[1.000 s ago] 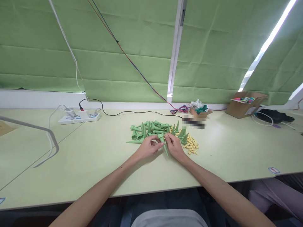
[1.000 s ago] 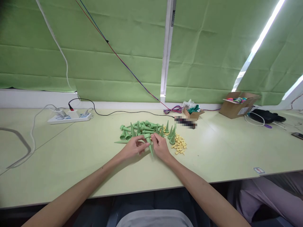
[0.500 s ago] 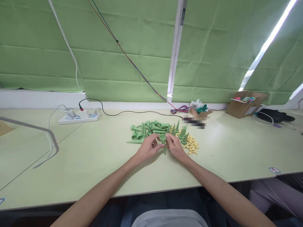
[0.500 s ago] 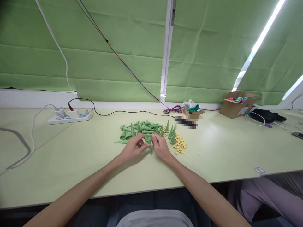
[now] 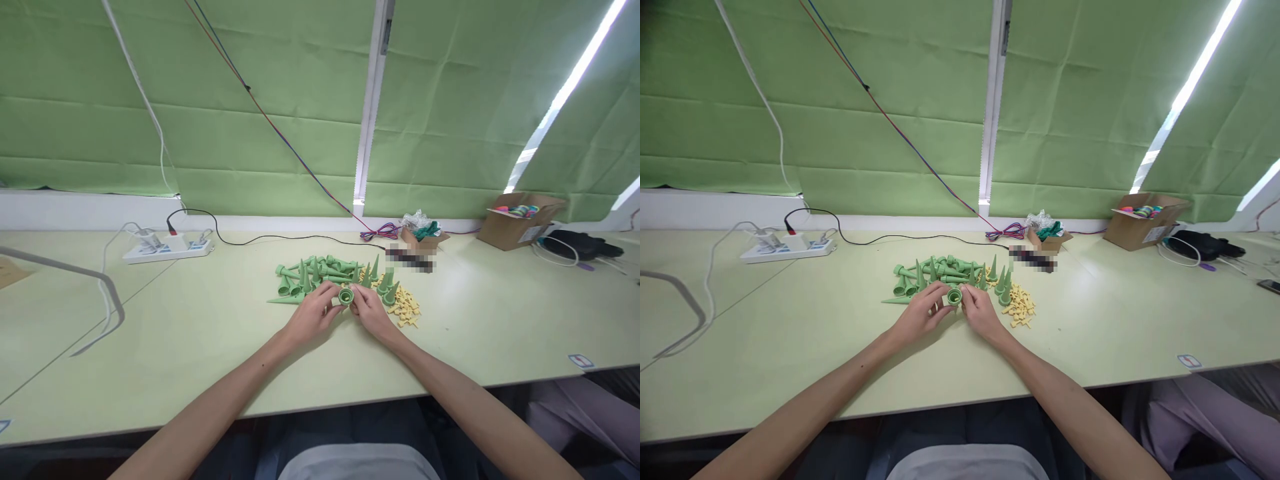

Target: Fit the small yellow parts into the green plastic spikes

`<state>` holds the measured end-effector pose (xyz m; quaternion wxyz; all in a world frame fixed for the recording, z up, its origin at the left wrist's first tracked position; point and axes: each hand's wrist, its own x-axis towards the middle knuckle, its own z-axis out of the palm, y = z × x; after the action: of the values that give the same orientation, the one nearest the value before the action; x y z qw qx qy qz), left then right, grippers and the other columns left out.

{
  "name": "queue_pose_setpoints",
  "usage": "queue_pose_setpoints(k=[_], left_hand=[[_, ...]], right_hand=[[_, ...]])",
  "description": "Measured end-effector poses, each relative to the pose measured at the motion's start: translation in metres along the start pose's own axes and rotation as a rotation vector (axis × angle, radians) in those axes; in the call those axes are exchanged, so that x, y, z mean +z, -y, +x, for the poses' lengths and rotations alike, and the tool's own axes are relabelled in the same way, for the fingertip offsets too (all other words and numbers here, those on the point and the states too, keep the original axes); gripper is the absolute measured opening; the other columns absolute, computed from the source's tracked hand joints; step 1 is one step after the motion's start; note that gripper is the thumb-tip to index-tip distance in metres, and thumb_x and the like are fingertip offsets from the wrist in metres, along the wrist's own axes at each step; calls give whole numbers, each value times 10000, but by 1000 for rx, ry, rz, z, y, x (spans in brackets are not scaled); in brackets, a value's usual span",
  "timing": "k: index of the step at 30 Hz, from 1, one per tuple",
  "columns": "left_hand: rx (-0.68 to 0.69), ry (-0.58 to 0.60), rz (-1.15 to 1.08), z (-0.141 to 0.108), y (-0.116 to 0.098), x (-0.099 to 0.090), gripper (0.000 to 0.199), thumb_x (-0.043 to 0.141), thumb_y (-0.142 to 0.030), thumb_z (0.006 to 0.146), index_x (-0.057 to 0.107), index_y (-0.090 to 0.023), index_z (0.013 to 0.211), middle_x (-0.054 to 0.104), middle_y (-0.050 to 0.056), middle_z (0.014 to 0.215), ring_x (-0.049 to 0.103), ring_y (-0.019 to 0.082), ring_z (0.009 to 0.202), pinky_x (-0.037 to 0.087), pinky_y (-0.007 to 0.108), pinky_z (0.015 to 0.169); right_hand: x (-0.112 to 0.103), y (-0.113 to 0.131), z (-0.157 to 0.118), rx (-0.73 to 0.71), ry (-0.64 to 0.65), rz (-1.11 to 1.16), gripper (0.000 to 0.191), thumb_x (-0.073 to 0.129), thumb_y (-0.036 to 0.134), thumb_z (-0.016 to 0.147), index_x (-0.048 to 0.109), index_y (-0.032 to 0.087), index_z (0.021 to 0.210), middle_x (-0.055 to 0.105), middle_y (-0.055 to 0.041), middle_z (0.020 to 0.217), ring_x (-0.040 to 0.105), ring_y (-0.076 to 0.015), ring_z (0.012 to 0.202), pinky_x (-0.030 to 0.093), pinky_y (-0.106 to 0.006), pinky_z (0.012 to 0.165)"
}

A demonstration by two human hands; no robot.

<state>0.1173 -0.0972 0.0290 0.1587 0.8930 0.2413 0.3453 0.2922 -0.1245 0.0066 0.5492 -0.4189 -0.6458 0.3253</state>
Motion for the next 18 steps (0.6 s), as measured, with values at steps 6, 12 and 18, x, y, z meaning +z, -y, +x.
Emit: queue_pose_setpoints(k=[6, 12, 18], left_hand=[[59, 28, 113, 1, -2, -3, 254, 435, -162, 941, 525, -223, 1170, 557, 80, 1084, 563, 130, 751, 462, 245, 626], [112, 28, 174, 1, 2, -4, 295, 394, -134, 940, 540, -231, 1177, 557, 83, 1055, 553, 128, 734, 451, 244, 630], [92, 23, 144, 1, -2, -5, 355, 378, -85, 913, 551, -243, 1180, 560, 76, 1051, 551, 127, 737, 444, 236, 624]], right_hand=[[0, -4, 1, 40, 11, 59, 412, 411, 512, 950, 378, 213, 669, 308, 51, 541, 293, -104, 467, 235, -250, 448], [-1, -4, 1, 108, 42, 111, 422, 448, 536, 917, 386, 216, 649, 313, 57, 509, 287, -100, 434, 225, -251, 426], [1, 1, 1, 111, 24, 133, 425, 471, 546, 896, 384, 219, 640, 300, 61, 499, 282, -98, 432, 223, -247, 421]])
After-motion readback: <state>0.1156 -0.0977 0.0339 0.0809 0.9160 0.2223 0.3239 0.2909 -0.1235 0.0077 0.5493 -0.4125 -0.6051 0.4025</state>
